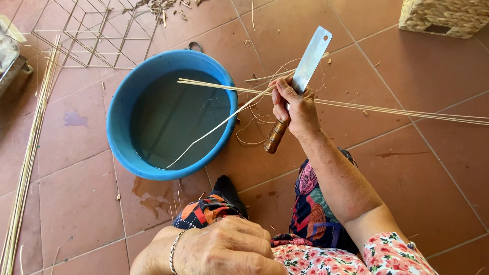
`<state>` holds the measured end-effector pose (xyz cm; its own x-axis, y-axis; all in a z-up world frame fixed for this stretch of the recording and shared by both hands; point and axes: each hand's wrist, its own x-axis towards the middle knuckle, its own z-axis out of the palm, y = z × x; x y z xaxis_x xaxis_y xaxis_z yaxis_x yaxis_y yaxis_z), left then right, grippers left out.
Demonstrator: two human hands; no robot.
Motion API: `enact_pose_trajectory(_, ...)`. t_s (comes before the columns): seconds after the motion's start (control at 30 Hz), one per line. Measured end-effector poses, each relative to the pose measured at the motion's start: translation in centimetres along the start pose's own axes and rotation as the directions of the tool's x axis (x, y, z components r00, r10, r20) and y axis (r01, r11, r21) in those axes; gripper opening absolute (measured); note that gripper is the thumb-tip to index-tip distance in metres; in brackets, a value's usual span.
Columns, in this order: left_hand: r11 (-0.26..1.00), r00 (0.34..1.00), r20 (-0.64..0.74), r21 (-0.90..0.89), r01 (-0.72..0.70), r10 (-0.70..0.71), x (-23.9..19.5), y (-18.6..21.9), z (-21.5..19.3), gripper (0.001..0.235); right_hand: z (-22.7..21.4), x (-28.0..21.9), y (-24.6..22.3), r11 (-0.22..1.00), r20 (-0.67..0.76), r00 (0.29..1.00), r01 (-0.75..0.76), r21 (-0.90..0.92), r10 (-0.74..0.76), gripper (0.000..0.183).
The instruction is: The person sits on a tiled floor and uses a knife to split long bamboo sticks into thin strips. The person holds the bamboo with one hand and shaves it with the other, producing thin strips that fall onto the floor.
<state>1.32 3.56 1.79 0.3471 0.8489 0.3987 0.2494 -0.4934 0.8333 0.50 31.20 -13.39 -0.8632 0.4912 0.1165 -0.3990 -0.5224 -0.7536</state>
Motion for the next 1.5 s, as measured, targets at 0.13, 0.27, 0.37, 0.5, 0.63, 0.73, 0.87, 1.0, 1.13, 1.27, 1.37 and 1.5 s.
enact_pose_trajectory(0.13,0.974,0.964,-0.261,0.203,0.102,-0.046,-1.2,-1.7,-0.6,0.020,0.0,-0.2,-0.1,1.000,0.007,1.000,-0.005,0.004,0.005,0.023)
enact_pose_trajectory(0.27,0.857,0.597,-0.790,0.204,0.473,-0.141,-1.2,-7.9,-3.1,0.016,0.4,-0.8,-0.2,0.999,0.070,0.998,0.001,0.047,-0.004,0.023)
enact_pose_trajectory(0.37,0.881,0.472,-0.864,0.076,0.467,-0.176,-1.2,-11.8,-5.0,0.015,1.3,-1.4,-0.5,1.000,0.116,0.993,0.003,-0.013,-0.001,0.019)
enact_pose_trajectory(0.5,0.789,0.466,-0.855,0.118,0.603,-0.228,-1.5,-14.5,-5.5,0.015,1.9,-1.7,-0.4,0.999,0.126,0.992,0.008,-0.041,-0.003,0.017)
enact_pose_trajectory(0.63,0.849,0.439,-0.831,-0.071,0.523,-0.340,-1.6,-16.0,-5.6,0.013,2.3,-2.3,-0.2,0.999,0.136,0.990,-0.020,-0.050,0.027,0.010)
enact_pose_trajectory(0.73,0.831,0.435,-0.821,-0.083,0.550,-0.369,-1.4,-16.7,-5.3,0.014,3.1,-2.6,-0.1,0.995,0.092,0.995,-0.041,-0.086,0.049,0.022)
enact_pose_trajectory(0.87,0.840,0.426,-0.828,-0.097,0.534,-0.366,-1.2,-17.1,-4.9,0.012,3.2,-2.8,0.0,0.988,0.035,0.999,-0.024,-0.154,0.030,0.028)
enact_pose_trajectory(1.0,0.856,0.393,-0.882,-0.022,0.516,-0.260,-1.2,-17.1,-5.4,0.011,2.5,-2.4,0.2,0.973,0.075,0.995,-0.047,-0.226,0.066,0.021)
enact_pose_trajectory(1.13,0.938,0.307,-0.938,-0.046,0.342,-0.158,-1.7,-15.6,-6.6,0.012,0.7,-1.7,1.4,0.916,0.113,0.983,-0.091,-0.391,0.146,0.022)
enact_pose_trajectory(1.27,0.985,0.173,-0.982,-0.051,0.167,-0.080,-2.8,-12.5,-7.7,0.012,-1.6,-1.3,3.8,0.548,0.205,0.979,0.173,-0.818,-0.004,0.016)
enact_pose_trajectory(1.37,0.996,0.082,-0.997,-0.007,0.092,-0.015,-4.2,-10.8,-8.5,0.013,-3.7,-1.1,4.5,0.302,0.135,0.991,0.132,-0.944,-0.012,0.016)
enact_pose_trajectory(1.5,0.996,-0.039,-0.996,0.075,0.053,0.077,-6.9,-8.7,-9.6,0.013,-6.7,-0.3,4.0,-0.074,0.205,0.979,0.204,-0.976,-0.006,0.018)
